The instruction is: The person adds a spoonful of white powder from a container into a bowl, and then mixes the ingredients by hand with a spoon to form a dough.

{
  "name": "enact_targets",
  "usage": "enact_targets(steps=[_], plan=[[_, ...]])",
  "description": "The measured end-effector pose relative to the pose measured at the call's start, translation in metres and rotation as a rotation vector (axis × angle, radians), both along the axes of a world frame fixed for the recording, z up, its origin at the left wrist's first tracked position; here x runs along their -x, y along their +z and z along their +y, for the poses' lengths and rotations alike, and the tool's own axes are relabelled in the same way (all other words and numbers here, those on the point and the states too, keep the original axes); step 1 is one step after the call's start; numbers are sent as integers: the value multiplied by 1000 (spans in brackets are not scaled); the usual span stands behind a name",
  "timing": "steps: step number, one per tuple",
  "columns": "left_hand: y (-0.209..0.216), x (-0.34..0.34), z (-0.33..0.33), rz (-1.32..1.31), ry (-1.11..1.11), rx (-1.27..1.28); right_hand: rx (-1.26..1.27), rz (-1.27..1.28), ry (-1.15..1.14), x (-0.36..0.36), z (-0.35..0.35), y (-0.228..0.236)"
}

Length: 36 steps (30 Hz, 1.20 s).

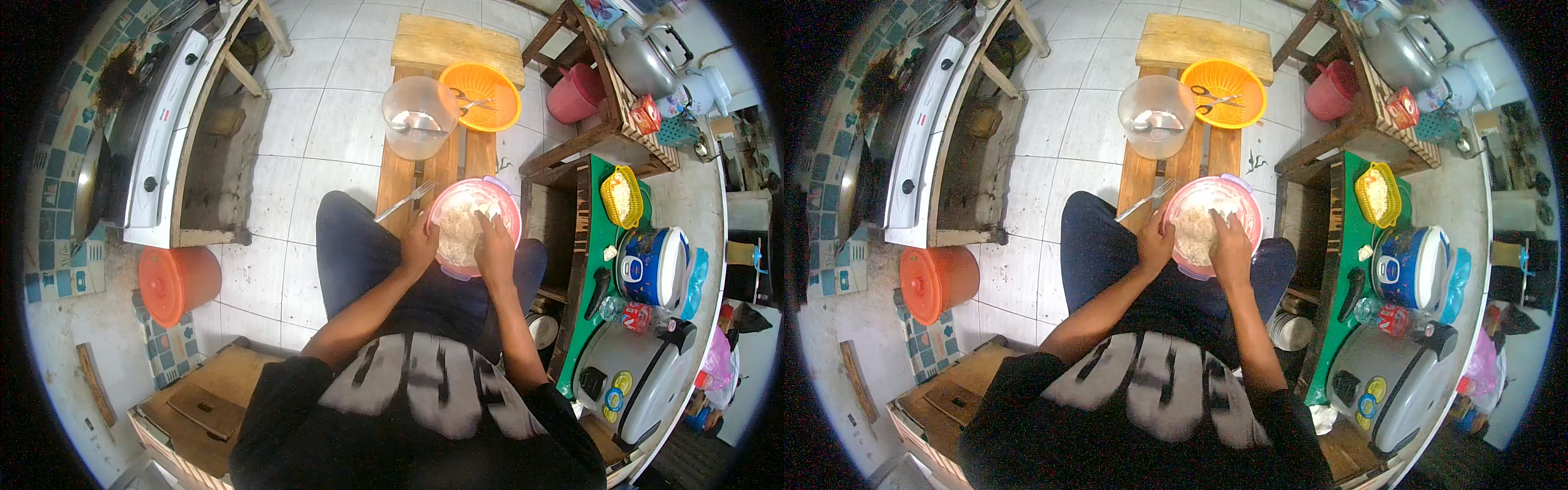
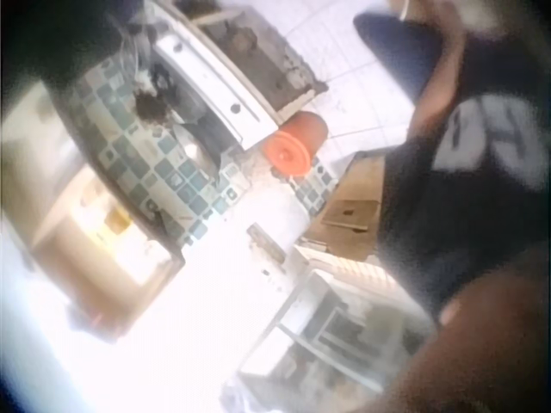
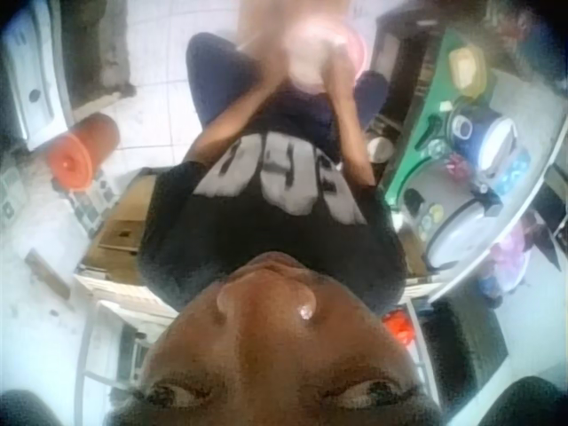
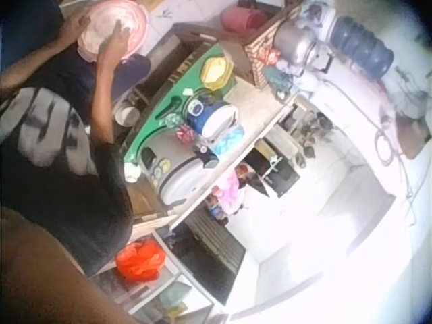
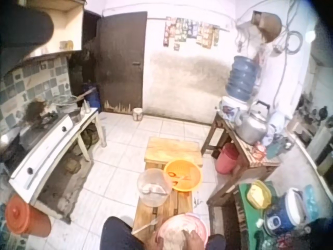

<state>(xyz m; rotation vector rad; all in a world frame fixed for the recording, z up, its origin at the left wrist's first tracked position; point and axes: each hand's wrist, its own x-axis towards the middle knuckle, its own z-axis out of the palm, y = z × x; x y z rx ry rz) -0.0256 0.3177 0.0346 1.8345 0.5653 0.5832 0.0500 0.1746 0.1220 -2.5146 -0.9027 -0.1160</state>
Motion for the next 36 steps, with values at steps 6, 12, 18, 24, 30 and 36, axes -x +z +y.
enact_targets(steps=[6,12,18,24,30,36], plan=[[5,0,-1,9,7,48,-13,9,9,16,1,25],[-2,-1,2,69,6,22,-161,-90,32,17,7,47],[-2,0,-3,-31,-26,-45,192,153,92,-5,-3,-15],[-4,2,-7,-81,-11,-134,333,284,52,0,-7,-64],[0,1,-8,-51,-69,-63,62,506,-19,-13,-18,-97],[-16,4,-3,-25,-25,-108,-272,455,-84,-16,-2,-64]])
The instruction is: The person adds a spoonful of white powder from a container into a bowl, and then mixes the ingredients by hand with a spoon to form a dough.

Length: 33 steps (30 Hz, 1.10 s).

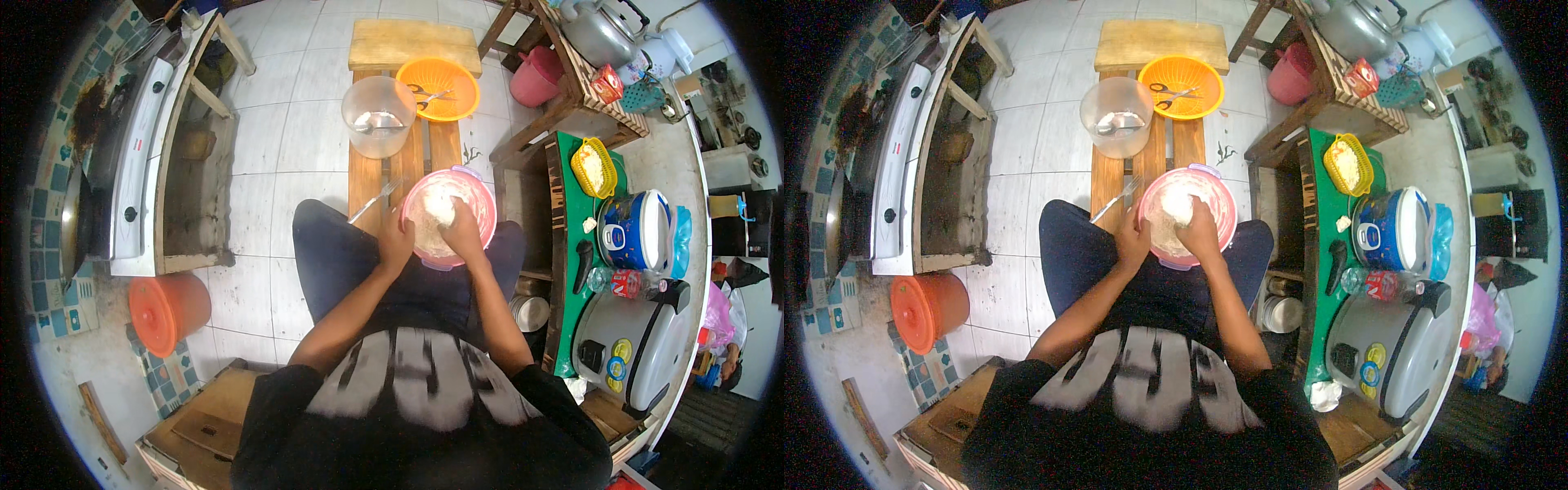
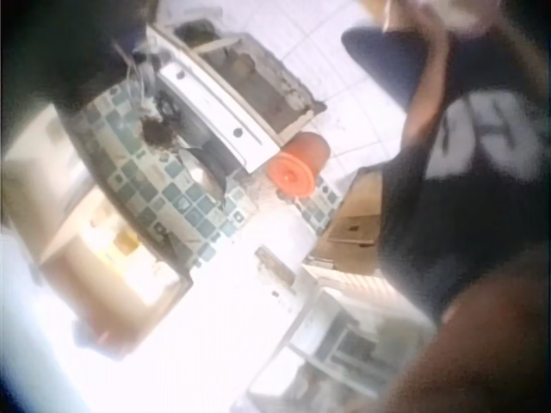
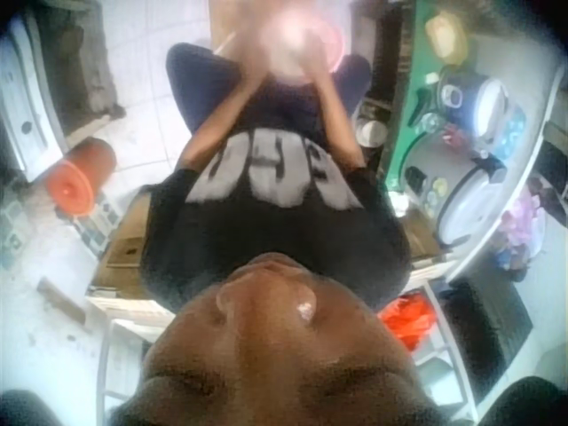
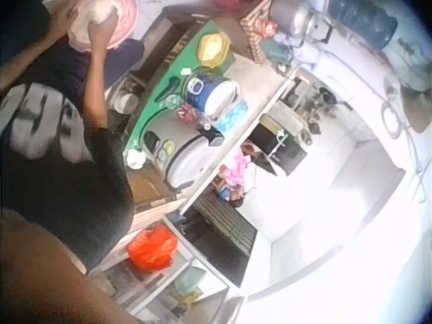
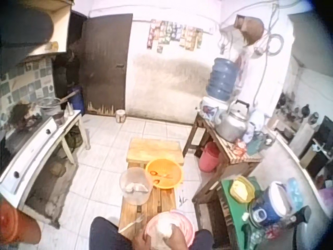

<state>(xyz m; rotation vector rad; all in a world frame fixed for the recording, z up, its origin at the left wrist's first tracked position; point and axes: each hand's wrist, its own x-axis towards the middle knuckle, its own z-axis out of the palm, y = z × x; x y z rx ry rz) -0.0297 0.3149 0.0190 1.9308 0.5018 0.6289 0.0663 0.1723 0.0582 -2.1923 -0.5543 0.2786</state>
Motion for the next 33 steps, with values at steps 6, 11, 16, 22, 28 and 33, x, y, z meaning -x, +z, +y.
enact_targets(steps=[6,11,16,22,28,33], plan=[[13,-3,4,120,-107,171,451,-215,122,-3,9,3],[4,-8,3,101,-143,195,402,-261,172,1,21,-5],[4,-5,0,119,-77,118,257,-45,296,6,14,-3],[17,-7,4,88,-112,159,306,-62,416,-3,-19,18],[15,-7,5,87,-120,165,271,-14,290,-12,-24,32],[16,-7,2,86,-120,141,695,-141,242,26,5,29]])
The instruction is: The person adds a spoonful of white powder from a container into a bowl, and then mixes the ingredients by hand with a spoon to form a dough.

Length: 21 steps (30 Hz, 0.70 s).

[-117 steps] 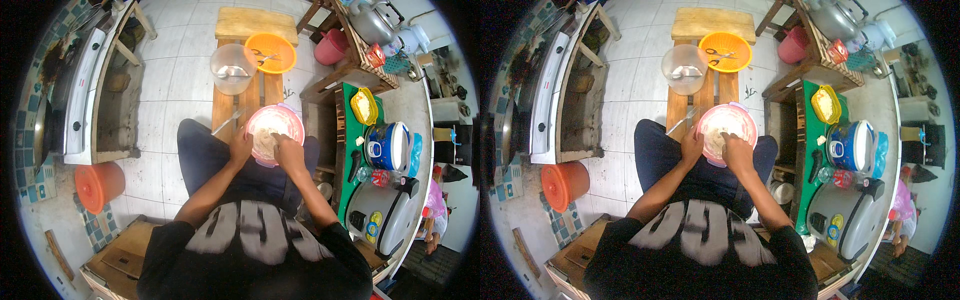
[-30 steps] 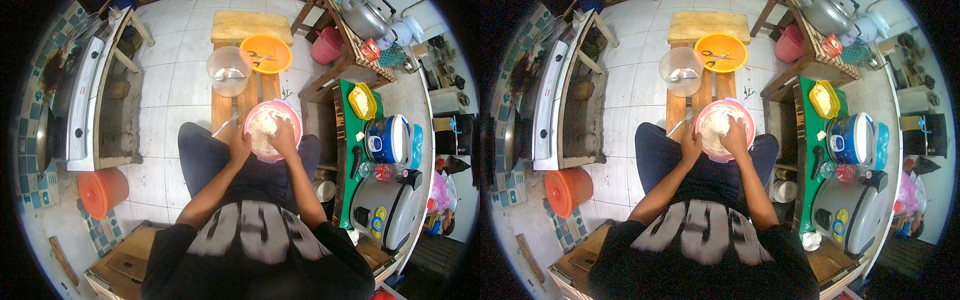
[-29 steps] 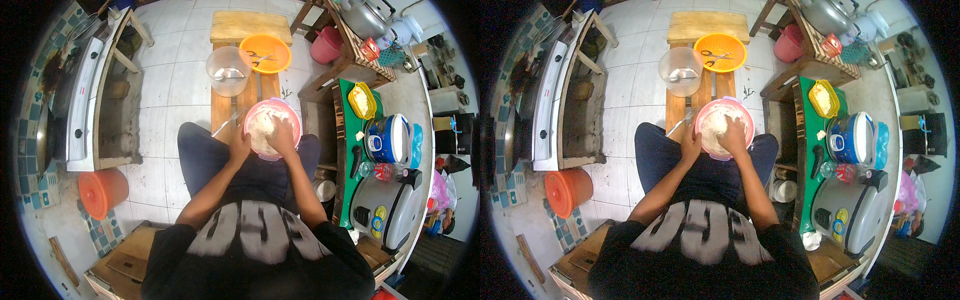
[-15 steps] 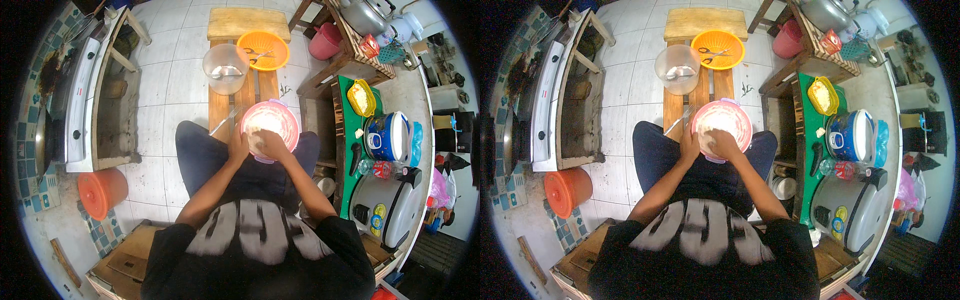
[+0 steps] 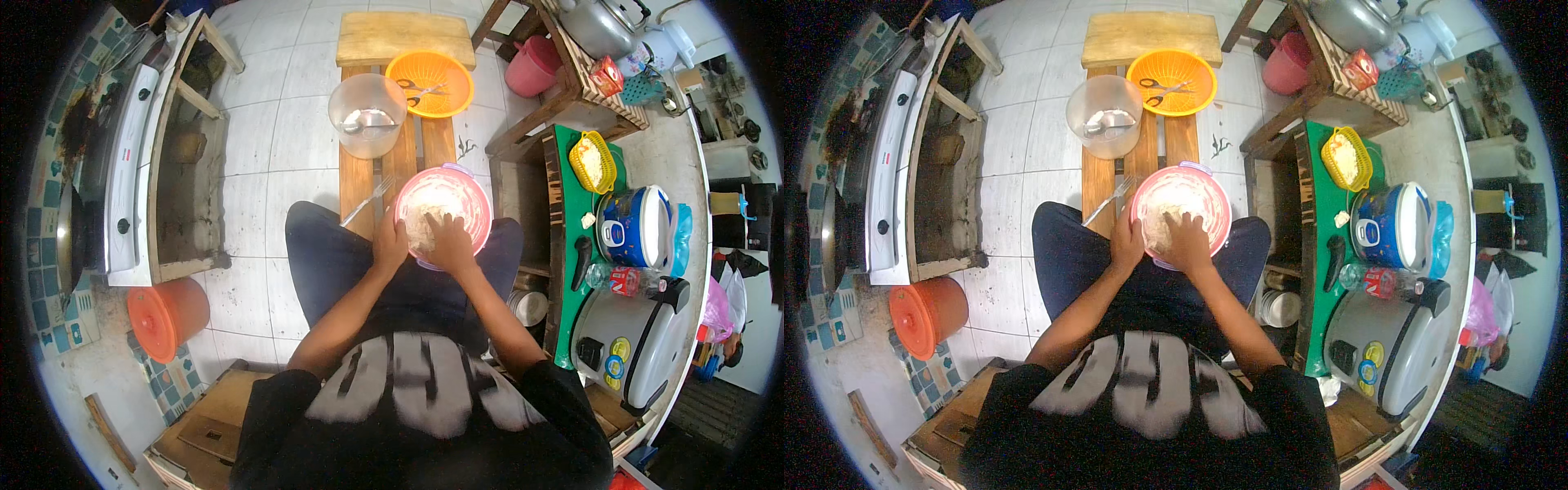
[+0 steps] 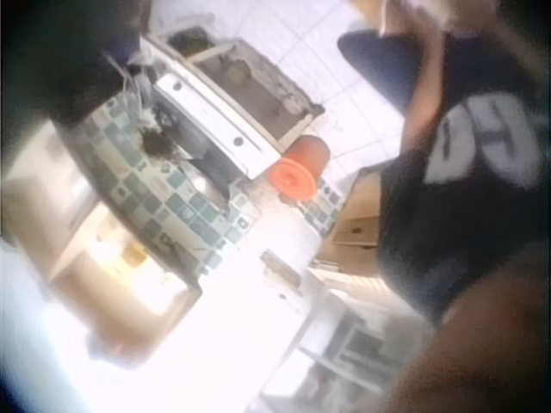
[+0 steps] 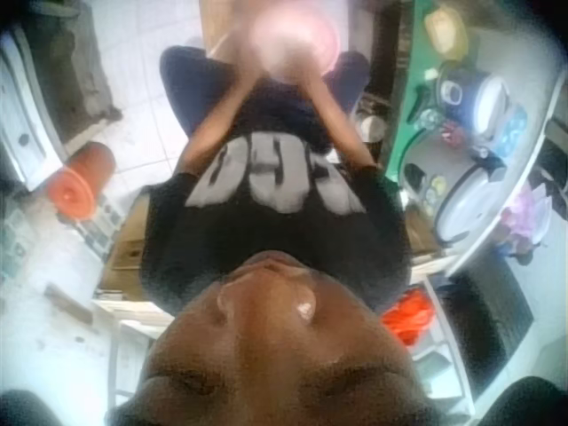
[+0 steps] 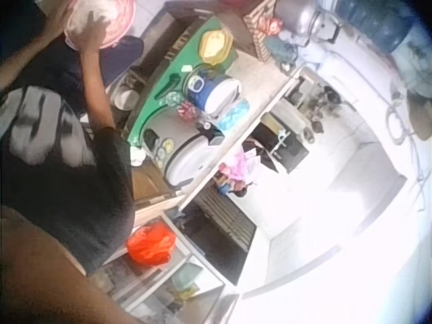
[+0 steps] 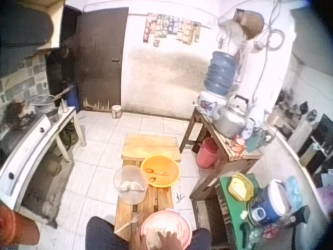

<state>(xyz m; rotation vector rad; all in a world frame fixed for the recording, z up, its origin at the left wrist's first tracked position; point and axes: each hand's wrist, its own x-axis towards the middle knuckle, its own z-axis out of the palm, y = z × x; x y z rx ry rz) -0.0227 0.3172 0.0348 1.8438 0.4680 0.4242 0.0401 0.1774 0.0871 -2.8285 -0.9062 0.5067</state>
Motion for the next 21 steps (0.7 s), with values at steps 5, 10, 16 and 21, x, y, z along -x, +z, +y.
enact_targets(steps=[5,10,16,21], plan=[[-7,3,2,16,0,-2,-56,16,-4,9,3,-15],[-8,0,-1,-34,5,7,-127,90,-69,12,3,-34],[-3,5,5,-43,-14,6,-301,158,-153,18,9,-41],[-7,-6,-1,5,-52,32,-902,508,-480,-8,-2,-62]])
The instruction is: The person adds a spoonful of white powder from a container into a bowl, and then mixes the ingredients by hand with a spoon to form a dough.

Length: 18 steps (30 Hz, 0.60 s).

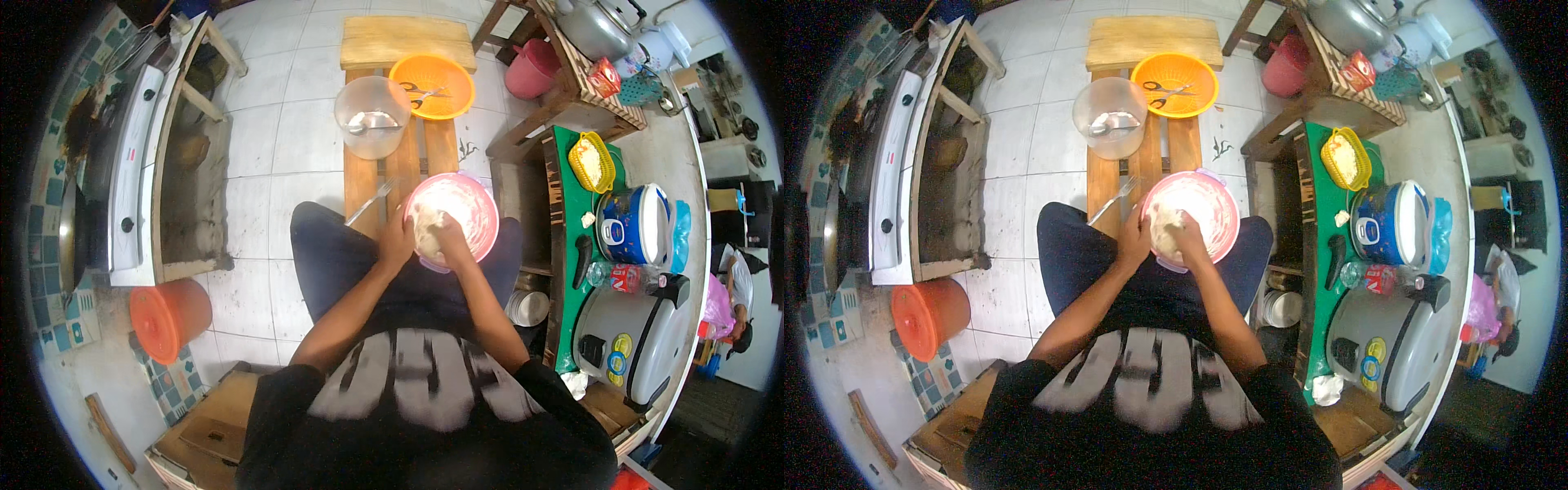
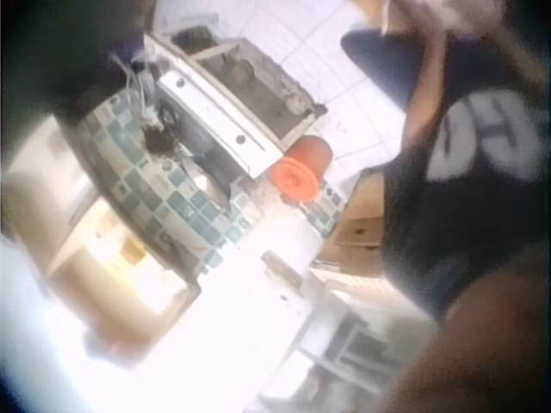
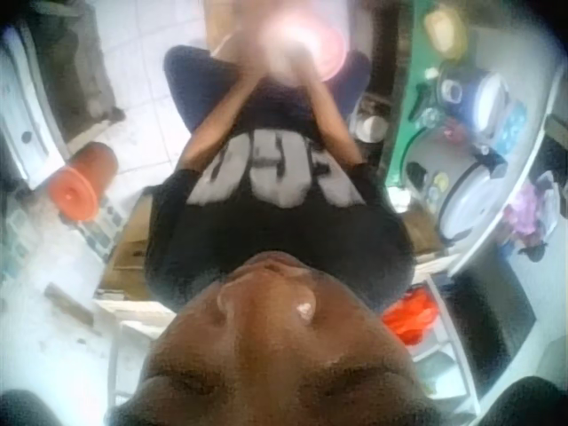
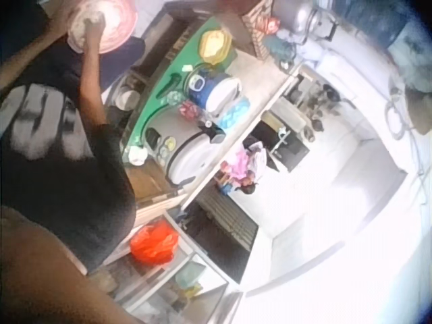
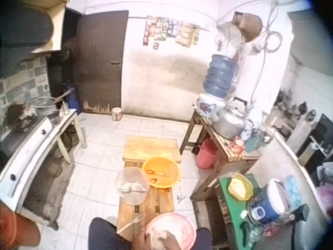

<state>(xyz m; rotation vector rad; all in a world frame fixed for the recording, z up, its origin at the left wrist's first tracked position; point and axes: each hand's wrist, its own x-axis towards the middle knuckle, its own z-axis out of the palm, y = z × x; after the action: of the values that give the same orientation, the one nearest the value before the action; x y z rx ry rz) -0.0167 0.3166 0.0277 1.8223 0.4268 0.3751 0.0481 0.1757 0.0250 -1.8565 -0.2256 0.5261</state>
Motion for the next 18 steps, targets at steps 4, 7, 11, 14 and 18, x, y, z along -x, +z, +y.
enact_targets(steps=[4,7,11,14,18], plan=[[-4,6,7,-10,42,-18,-449,630,-167,-8,3,37],[-1,-1,1,-80,38,-13,-520,642,-178,-19,-22,25],[2,1,1,-64,23,15,-670,786,-309,-25,-34,23],[2,1,1,-59,39,-14,-708,699,-242,-27,-25,23],[-1,4,3,-74,56,-20,-537,533,-249,-18,-7,39]])
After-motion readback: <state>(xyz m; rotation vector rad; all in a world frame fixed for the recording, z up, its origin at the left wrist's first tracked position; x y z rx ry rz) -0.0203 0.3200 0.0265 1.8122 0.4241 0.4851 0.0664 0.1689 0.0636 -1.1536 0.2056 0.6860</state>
